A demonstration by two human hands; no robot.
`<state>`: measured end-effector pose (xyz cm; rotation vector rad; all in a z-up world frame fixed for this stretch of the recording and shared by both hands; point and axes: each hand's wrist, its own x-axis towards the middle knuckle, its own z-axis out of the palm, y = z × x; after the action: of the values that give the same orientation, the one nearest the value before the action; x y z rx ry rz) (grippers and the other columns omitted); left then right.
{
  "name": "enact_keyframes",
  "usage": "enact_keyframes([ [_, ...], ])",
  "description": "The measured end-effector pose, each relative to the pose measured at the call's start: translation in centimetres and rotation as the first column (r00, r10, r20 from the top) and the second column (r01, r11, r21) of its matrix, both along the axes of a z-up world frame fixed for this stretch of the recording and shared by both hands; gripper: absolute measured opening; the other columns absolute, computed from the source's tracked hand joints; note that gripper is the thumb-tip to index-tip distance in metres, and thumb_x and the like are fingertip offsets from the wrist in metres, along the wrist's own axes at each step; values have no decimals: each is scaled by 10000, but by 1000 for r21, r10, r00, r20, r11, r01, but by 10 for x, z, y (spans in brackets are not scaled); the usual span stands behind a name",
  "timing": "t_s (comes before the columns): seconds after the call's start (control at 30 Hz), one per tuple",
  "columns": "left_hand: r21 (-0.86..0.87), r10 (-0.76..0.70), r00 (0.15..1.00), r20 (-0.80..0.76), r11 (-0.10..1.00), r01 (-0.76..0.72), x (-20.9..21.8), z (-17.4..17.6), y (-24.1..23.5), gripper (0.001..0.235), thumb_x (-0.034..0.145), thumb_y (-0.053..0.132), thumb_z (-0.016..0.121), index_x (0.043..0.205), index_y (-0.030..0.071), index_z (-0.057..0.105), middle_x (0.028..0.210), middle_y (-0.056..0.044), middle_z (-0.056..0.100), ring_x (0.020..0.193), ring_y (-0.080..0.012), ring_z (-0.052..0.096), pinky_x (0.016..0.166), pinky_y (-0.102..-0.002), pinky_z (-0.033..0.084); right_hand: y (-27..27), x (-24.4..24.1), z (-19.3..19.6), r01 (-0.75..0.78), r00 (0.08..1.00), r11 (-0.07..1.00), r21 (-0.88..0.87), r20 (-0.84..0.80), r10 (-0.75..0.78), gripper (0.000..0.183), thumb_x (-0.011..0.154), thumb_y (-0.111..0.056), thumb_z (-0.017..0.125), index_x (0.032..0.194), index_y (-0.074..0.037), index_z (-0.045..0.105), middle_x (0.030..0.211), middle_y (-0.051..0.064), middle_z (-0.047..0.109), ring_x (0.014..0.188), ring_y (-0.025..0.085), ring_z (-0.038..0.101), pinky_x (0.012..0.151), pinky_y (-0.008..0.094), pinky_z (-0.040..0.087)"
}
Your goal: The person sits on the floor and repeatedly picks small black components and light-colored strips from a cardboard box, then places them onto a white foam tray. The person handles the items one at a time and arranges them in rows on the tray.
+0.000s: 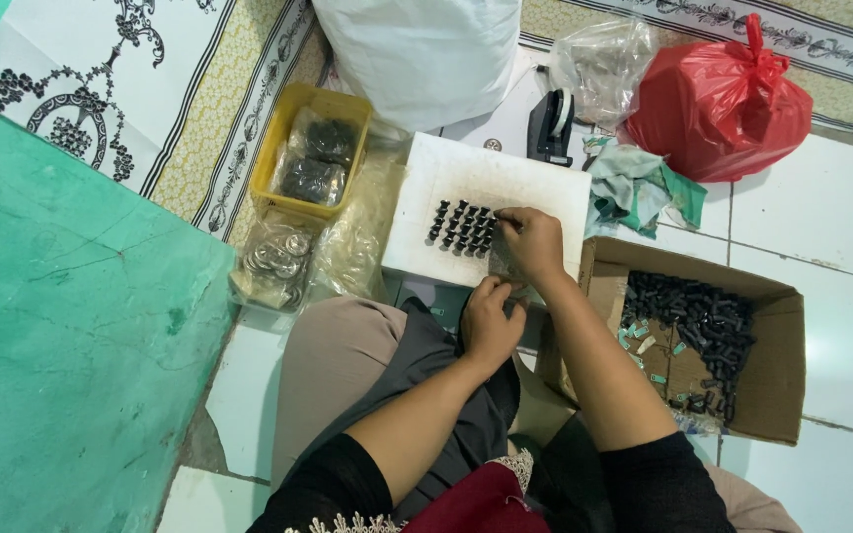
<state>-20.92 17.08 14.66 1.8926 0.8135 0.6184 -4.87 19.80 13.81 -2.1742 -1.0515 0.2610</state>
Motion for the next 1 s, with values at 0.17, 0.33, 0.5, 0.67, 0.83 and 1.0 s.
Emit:
enact_keyframes([
  [0.17, 1, -15, 1000, 9, 1000, 15, 2, -11, 2, 155, 875, 39, 656, 953, -84, 711, 1065, -241, 654, 876, -397, 674, 624, -396, 568, -8, -5, 29, 17, 1000, 1000, 13, 6, -17, 173, 889, 31, 736, 1057, 31, 775, 933, 220, 761, 882, 353, 748, 710, 399, 634],
  [0.33, 10, -49, 998, 46, 999, 48, -1, -7, 2, 164, 933, 53, 648, 1060, 11, 741, 1043, -121, 652, 813, -284, 668, 634, -343, 568, -59, 9, 26, 32, 999, 998, 53, 24, -33, 204, 908, -6, 733, 1107, -21, 778, 975, 177, 764, 919, 321, 741, 728, 394, 640],
  [0.5, 148, -106, 992, 66, 984, 95, -3, -14, -3, 183, 919, 92, 708, 1096, 57, 740, 1029, -82, 651, 801, -279, 673, 632, -354, 577, -150, 23, 37, 183, 970, 983, 29, 159, -185, 189, 928, 32, 720, 1107, 11, 778, 962, 204, 751, 921, 376, 723, 746, 452, 628],
  [0.67, 212, -230, 971, 59, 954, 213, -11, -7, -26, 253, 931, 121, 714, 1182, 93, 719, 1068, -92, 641, 897, -318, 665, 706, -396, 578, -259, 75, -2, 354, 935, 929, -107, 57, -349, 223, 924, -62, 736, 1139, -35, 789, 997, 213, 756, 965, 412, 709, 786, 500, 599],
  [0.83, 138, -488, 858, -161, 849, 510, -10, 35, -61, 427, 912, 133, 686, 1334, 109, 626, 1189, -148, 628, 1083, -379, 647, 837, -450, 576, -334, 100, -24, 539, 806, 803, -254, -119, -579, 271, 873, -135, 765, 1138, -94, 809, 969, 168, 771, 920, 366, 731, 745, 478, 596],
  [1.0, 200, -618, 759, -205, 733, 651, 32, 15, -96, 331, 936, 136, 629, 1240, 13, 673, 1053, -220, 662, 992, -402, 668, 785, -445, 582, -357, 113, -53, 597, 738, 767, -235, -213, -640, 276, 827, -45, 747, 1095, -74, 808, 968, 210, 758, 848, 339, 745, 680, 459, 608],
])
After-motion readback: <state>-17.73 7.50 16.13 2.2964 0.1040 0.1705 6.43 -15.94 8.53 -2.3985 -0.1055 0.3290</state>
